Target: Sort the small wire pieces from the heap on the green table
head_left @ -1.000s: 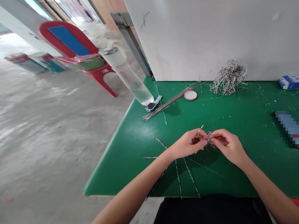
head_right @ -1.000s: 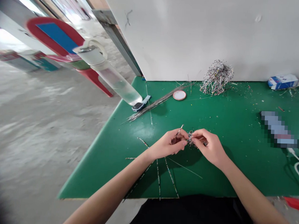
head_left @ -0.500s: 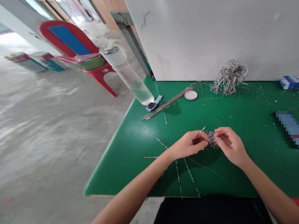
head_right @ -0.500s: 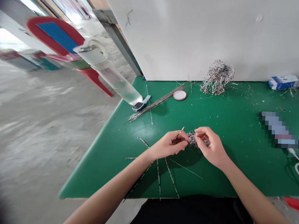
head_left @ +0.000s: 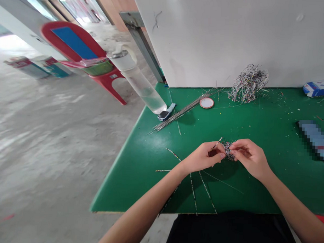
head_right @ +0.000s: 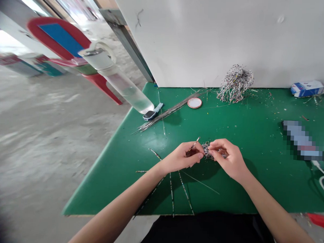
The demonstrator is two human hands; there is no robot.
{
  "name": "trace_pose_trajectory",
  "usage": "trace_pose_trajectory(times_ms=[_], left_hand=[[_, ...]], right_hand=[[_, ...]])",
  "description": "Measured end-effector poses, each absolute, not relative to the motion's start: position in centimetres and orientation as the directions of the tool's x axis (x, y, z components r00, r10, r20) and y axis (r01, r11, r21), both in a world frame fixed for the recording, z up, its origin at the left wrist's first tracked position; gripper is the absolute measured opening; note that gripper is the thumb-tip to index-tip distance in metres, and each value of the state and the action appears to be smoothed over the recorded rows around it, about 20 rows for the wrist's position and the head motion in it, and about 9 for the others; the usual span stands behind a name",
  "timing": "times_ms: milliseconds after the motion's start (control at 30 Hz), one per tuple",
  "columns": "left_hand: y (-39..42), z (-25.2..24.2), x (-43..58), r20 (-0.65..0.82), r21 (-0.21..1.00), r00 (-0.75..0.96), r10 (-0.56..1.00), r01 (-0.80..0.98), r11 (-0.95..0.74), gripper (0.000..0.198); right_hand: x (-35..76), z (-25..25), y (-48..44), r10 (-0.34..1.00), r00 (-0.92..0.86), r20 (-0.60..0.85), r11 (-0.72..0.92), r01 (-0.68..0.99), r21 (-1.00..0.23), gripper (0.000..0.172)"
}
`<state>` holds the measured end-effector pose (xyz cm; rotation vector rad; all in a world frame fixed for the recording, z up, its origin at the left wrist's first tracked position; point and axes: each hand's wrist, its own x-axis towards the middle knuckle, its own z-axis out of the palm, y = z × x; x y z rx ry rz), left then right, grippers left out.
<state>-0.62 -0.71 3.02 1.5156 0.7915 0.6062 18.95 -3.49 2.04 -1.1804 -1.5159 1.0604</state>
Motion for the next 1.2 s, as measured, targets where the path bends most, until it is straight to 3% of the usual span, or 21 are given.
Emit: trace_pose_trajectory(times_ms=[600,1000,1200], left_hand=[[-0.71,3.06,-0.62,-0.103,0.988,0.626,0.773,0.158,0.003,0.015],[-0.65,2.89,-0.49,-0.09,0.99,0.626,0.774,0.144,-0.002,0.014],[-0.71,2.78,-0.57,-0.098,0.995,0.628,0.772,0.079,0.062,0.018]], right_hand=[[18.93,1.95,-3.47,0.967,-0.113,0.23,0.249,0.197,-0.948,0.01],[18.98,1.94,-3.45,0.974,-0.161,0.158,0.191,0.213,-0.958,0.01],[18.86,1.93,-3.6,0.947,-0.319,0.042,0.121,0.232,-0.965,0.043]])
